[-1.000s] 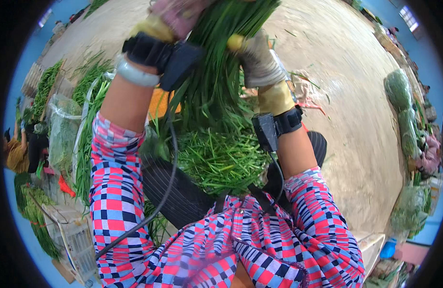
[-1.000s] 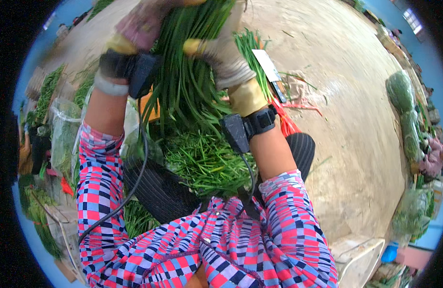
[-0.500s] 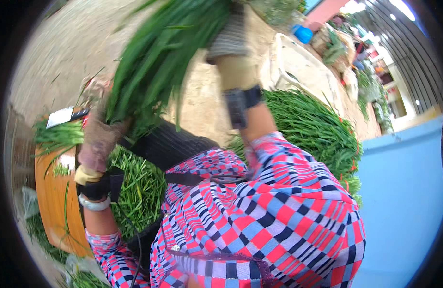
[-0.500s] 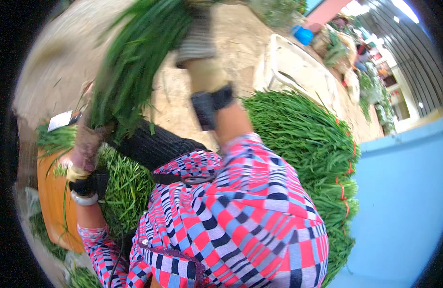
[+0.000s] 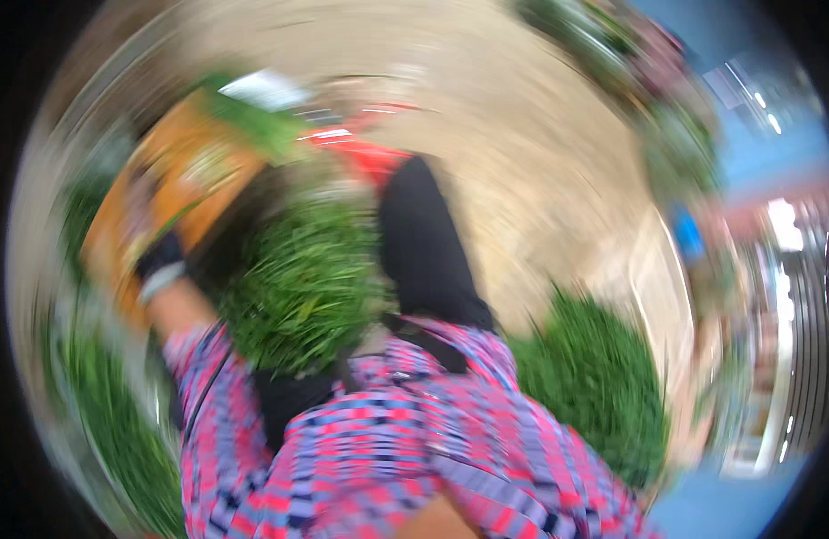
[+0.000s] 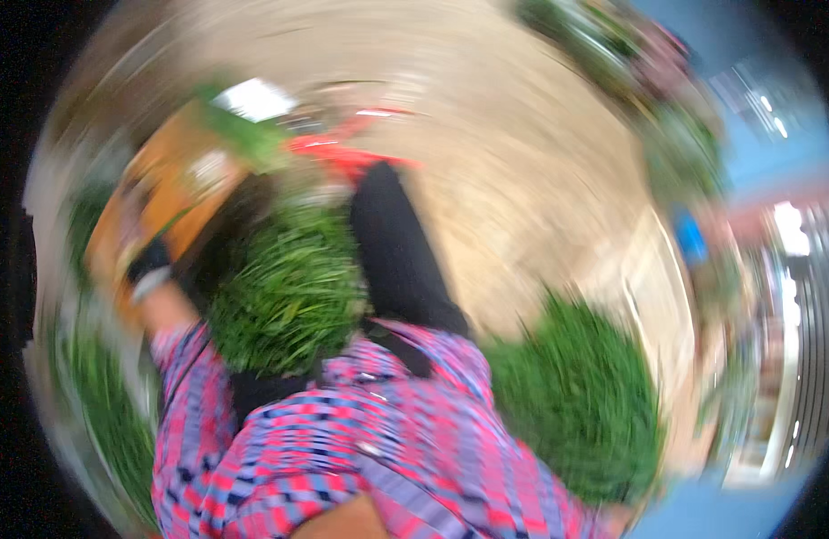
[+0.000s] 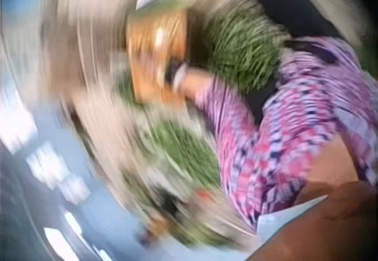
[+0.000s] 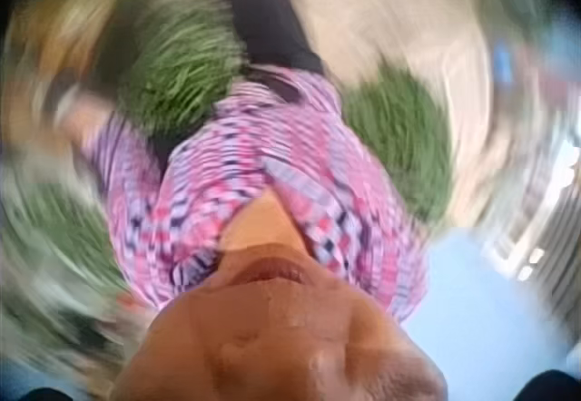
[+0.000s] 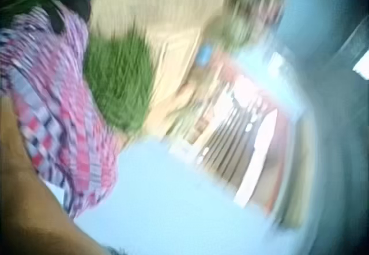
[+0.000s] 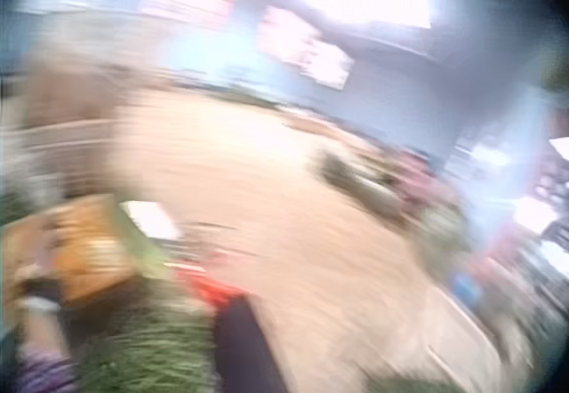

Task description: Sorting, trimming, and bunching green onions with a knife and plastic ties.

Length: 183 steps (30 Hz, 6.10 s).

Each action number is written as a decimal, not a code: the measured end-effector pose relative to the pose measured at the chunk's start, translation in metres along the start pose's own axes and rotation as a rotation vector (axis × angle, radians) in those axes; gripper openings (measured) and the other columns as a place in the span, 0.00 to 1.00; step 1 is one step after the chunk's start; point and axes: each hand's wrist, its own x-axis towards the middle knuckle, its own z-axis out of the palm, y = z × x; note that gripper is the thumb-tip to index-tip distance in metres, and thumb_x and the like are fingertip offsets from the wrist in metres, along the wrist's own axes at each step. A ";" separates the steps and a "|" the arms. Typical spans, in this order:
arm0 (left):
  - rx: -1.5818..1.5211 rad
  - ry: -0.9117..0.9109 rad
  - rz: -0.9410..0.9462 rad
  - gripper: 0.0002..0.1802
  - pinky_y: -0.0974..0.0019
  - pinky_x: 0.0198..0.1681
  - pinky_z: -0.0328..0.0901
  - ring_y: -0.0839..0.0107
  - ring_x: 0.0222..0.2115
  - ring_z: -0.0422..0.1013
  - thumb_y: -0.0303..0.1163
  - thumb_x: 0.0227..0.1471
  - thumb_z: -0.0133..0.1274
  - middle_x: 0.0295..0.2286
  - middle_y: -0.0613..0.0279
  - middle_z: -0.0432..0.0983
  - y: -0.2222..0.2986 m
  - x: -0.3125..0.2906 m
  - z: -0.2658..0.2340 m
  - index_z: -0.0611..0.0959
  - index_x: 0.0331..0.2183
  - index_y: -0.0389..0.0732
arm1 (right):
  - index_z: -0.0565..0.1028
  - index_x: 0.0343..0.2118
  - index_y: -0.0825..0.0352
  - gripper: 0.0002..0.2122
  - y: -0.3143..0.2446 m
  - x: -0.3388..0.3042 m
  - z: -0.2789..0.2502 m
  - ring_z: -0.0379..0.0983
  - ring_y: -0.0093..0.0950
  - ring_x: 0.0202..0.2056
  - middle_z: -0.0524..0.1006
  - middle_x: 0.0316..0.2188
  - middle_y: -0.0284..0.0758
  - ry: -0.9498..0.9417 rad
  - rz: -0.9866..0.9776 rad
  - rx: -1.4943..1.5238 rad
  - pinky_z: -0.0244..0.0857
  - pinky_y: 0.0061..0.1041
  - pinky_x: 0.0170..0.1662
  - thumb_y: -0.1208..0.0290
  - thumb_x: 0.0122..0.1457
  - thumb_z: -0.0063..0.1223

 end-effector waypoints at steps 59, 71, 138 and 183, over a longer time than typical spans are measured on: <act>0.626 0.383 -0.096 0.09 0.57 0.31 0.65 0.57 0.27 0.69 0.27 0.41 0.44 0.22 0.55 0.73 0.058 -0.199 0.071 0.80 0.24 0.44 | 0.57 0.57 0.60 0.31 0.196 -0.334 0.794 0.68 0.49 0.42 0.69 0.43 0.54 -2.279 -1.383 -0.421 0.63 0.40 0.43 0.79 0.47 0.48; 0.896 0.468 -0.662 0.48 0.56 0.51 0.59 0.52 0.48 0.63 0.46 0.32 0.64 0.46 0.39 0.64 0.159 -0.261 -0.191 0.63 0.53 0.37 | 0.55 0.58 0.69 0.36 0.125 -0.258 0.822 0.66 0.27 0.47 0.64 0.53 0.40 -2.069 -0.549 -0.342 0.64 0.22 0.42 0.90 0.39 0.40; 1.144 -0.053 -0.070 0.39 0.45 0.57 0.47 0.61 0.55 0.55 0.23 0.34 0.55 0.51 0.64 0.63 0.080 -0.083 -0.163 0.66 0.53 0.51 | 0.72 0.39 0.75 0.26 0.131 -0.498 0.843 0.73 0.30 0.29 0.77 0.28 0.40 -2.261 -1.053 -1.182 0.64 0.27 0.38 0.53 0.48 0.58; -0.707 0.267 0.408 0.29 0.65 0.48 0.63 0.67 0.44 0.68 0.31 0.46 0.56 0.45 0.58 0.70 0.106 -0.130 -0.117 0.67 0.50 0.36 | 0.69 0.44 0.66 0.17 0.075 -0.510 0.832 0.70 0.30 0.35 0.74 0.35 0.38 -2.261 -1.449 0.214 0.65 0.26 0.35 0.69 0.51 0.52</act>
